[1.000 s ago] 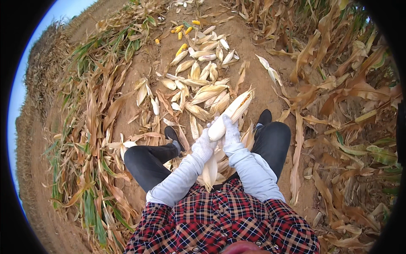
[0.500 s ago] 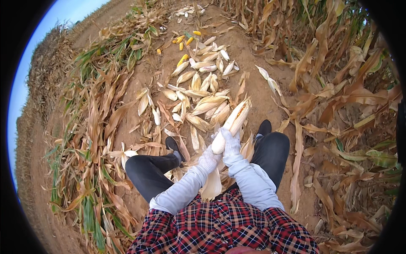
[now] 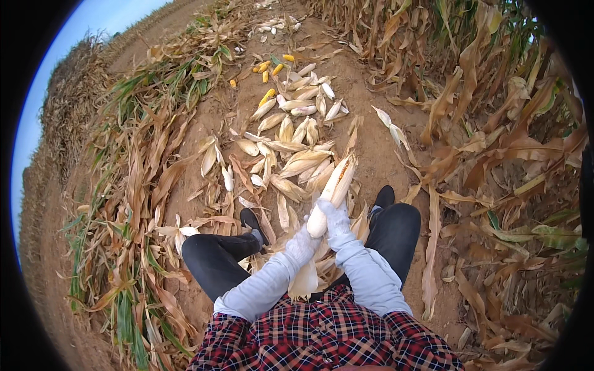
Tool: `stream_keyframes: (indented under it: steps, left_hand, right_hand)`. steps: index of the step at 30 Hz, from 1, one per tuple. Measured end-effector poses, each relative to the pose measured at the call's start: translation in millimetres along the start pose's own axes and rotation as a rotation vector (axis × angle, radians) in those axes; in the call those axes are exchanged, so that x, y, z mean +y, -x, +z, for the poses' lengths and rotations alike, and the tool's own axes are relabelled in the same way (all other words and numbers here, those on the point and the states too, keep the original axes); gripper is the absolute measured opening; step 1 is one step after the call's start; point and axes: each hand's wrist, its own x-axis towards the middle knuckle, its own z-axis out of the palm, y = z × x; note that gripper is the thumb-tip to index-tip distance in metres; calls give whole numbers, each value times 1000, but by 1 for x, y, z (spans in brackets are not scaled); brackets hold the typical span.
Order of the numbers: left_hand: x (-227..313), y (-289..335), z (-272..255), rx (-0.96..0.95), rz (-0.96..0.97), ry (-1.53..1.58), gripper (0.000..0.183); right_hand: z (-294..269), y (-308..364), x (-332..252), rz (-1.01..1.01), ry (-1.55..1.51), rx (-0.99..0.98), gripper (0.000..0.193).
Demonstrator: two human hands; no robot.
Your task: The person sits on the ground in a cornfield and shucks corn cobs by hand, removing the husks and silk. The person places the shucked corn cobs on the ground and discards the husks nearby.
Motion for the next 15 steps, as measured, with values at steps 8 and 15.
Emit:
stream_keyframes:
  steps: [8,15]
  left_hand:
    - [-20,-2,0,-104,62,-414,33]
    - [-70,-3,12,-282,186,-835,28]
  right_hand:
    - [0,3,-12,-8,142,-48,72]
    - [4,10,-25,-21,296,-151,70]
